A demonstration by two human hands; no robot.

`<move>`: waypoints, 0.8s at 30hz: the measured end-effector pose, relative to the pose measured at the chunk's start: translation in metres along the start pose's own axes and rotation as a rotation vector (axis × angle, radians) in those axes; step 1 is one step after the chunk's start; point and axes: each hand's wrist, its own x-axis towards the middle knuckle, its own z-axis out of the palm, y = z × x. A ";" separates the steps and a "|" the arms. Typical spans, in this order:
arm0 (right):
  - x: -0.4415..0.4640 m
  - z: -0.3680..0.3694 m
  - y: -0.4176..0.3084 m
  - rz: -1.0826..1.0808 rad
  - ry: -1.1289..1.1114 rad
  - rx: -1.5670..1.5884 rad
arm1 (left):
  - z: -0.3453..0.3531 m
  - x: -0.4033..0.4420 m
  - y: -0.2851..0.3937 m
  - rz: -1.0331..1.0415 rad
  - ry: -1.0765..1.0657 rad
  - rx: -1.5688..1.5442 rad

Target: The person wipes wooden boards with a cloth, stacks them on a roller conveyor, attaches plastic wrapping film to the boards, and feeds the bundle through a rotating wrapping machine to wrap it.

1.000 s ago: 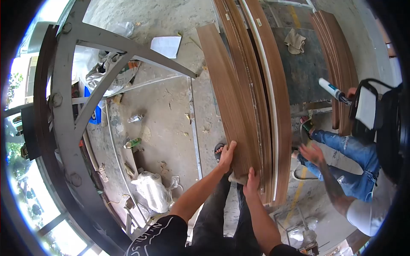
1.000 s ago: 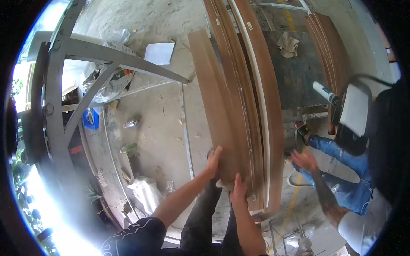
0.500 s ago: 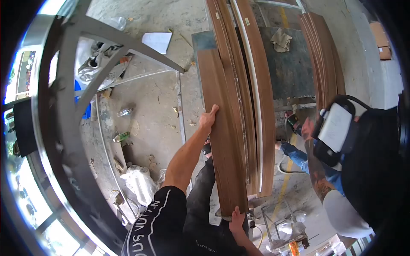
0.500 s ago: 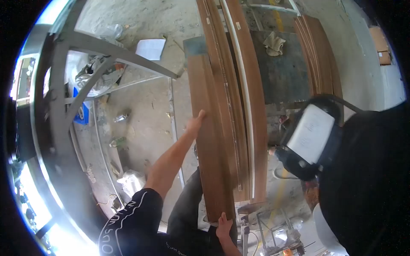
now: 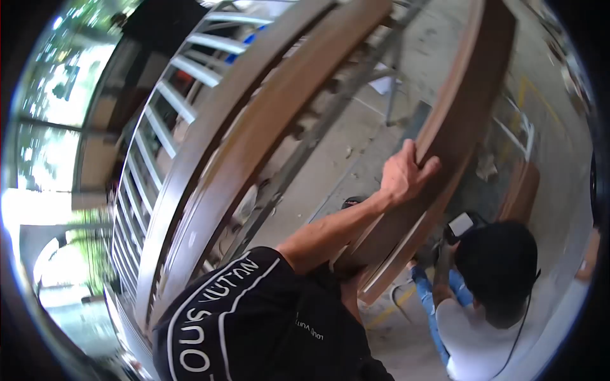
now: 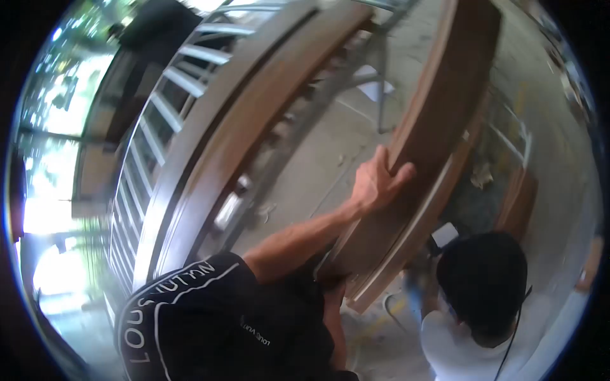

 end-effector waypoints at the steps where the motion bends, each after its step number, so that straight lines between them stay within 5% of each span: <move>1: 0.007 -0.018 -0.008 -0.035 -0.052 -0.009 | -0.032 -0.014 0.018 0.035 0.026 -0.044; 3: 0.013 -0.047 -0.083 -0.089 -0.119 0.067 | -0.091 -0.047 0.035 0.109 0.076 -0.143; 7: 0.036 -0.081 -0.068 -0.159 -0.287 0.208 | -0.190 -0.132 0.041 0.169 0.297 -0.161; 11: 0.086 -0.106 -0.080 -0.184 -0.415 0.346 | -0.272 -0.212 0.024 0.250 0.534 -0.711; 13: 0.114 -0.105 -0.101 -0.179 -0.488 0.413 | -0.315 -0.245 0.005 0.247 0.627 -0.705; 15: 0.147 -0.101 -0.126 -0.156 -0.559 0.471 | -0.352 -0.282 -0.014 -0.026 0.654 -0.594; 21: 0.166 -0.114 -0.244 0.034 -0.685 0.484 | -0.355 -0.360 -0.092 0.044 0.951 -1.107; 22: 0.159 -0.217 -0.263 -0.093 -0.654 0.309 | -0.351 -0.382 -0.099 0.018 0.908 -1.203; 23: 0.238 -0.136 -0.335 -0.231 -0.625 0.157 | -0.351 -0.393 -0.103 0.014 0.939 -1.200; 24: 0.188 -0.097 -0.380 -0.374 -0.595 0.012 | -0.348 -0.403 -0.103 0.060 0.978 -1.199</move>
